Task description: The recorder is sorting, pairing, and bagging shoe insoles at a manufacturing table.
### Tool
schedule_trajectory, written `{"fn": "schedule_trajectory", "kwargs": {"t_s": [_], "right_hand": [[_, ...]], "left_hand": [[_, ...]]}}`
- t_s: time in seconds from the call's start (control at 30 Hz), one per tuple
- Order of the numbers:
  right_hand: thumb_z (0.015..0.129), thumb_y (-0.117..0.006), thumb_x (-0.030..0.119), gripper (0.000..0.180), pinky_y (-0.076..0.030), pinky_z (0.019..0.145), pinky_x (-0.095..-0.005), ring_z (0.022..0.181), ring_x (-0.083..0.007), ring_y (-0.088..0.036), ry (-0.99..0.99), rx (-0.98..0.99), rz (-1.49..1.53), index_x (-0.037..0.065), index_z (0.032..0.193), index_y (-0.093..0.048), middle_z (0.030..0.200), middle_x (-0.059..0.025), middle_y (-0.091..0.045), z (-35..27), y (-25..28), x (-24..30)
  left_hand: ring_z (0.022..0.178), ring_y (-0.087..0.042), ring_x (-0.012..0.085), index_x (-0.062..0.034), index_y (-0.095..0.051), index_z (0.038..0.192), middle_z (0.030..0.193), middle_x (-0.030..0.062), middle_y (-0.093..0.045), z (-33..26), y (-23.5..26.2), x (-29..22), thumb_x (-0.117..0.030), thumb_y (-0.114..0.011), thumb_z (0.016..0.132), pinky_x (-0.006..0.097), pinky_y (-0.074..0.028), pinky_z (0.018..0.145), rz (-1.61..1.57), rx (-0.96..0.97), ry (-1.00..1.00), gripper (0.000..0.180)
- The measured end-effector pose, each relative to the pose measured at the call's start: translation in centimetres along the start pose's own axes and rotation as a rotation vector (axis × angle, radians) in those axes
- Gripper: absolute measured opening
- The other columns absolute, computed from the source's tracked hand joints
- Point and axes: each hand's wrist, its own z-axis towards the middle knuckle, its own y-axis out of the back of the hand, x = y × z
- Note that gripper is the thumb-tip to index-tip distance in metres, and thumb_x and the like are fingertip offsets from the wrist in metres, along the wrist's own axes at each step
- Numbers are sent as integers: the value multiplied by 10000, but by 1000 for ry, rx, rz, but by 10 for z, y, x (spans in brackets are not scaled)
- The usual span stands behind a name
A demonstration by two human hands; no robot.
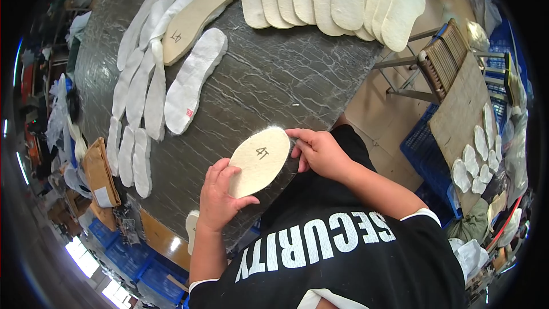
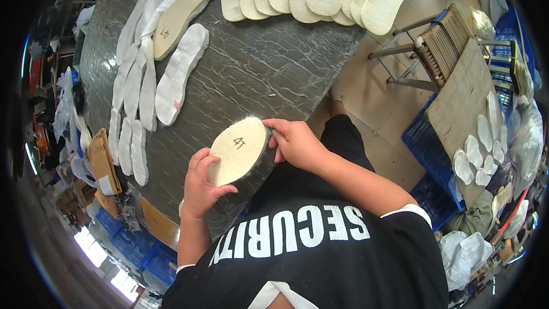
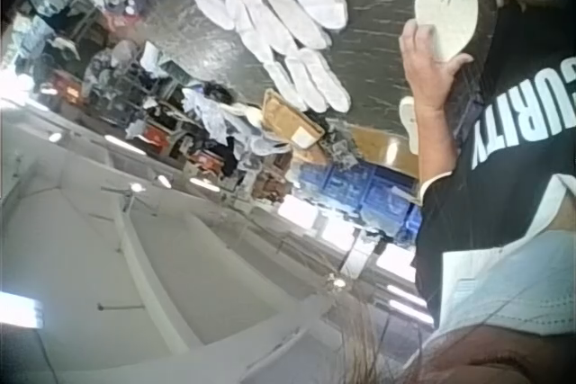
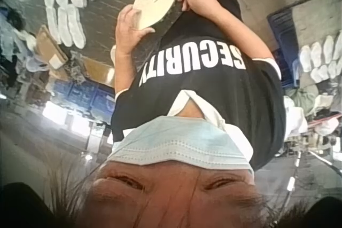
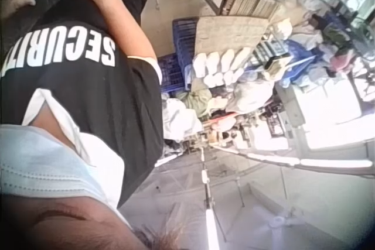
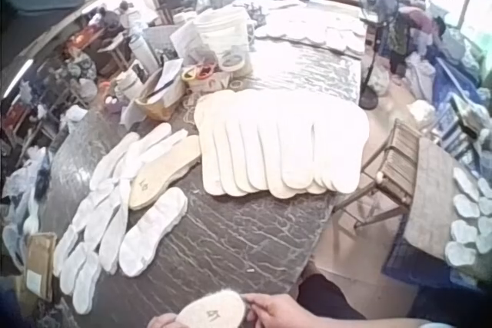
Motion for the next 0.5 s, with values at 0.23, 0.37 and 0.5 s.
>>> {"fn": "schedule_trajectory", "kwargs": {"t_s": [0.23, 0.37, 0.5], "right_hand": [[961, -390, 44, 342, -516, 528, -257, 540, -119, -605, 14, -17, 6, -15, 1269, -524, 786, -86, -611, 1, 0, 0], [963, -386, 46, 344, -513, 525, -255, 537, -117, -599, 20, -9, 2, -12, 1273, -523, 785, -82, -609, 2, 1, 0], [964, -385, 48, 344, -510, 528, -252, 538, -112, -592, 16, -1, 9, -10, 1273, -524, 780, -72, -602, 2, 1, 1]], "left_hand": [[1007, -549, 332, -67, -553, 1048, 1165, 124, -535, 4, 2, -2, -515, -802, 521, 423, -477, 854, 47, 27, -9, 735], [1004, -550, 333, -65, -557, 1042, 1157, 124, -540, 6, 1, -5, -503, -807, 516, 423, -478, 853, 48, 38, -12, 729], [989, -552, 331, -62, -560, 1042, 1152, 126, -545, 7, 0, -7, -471, -818, 508, 423, -480, 841, 76, 55, -3, 721]]}}
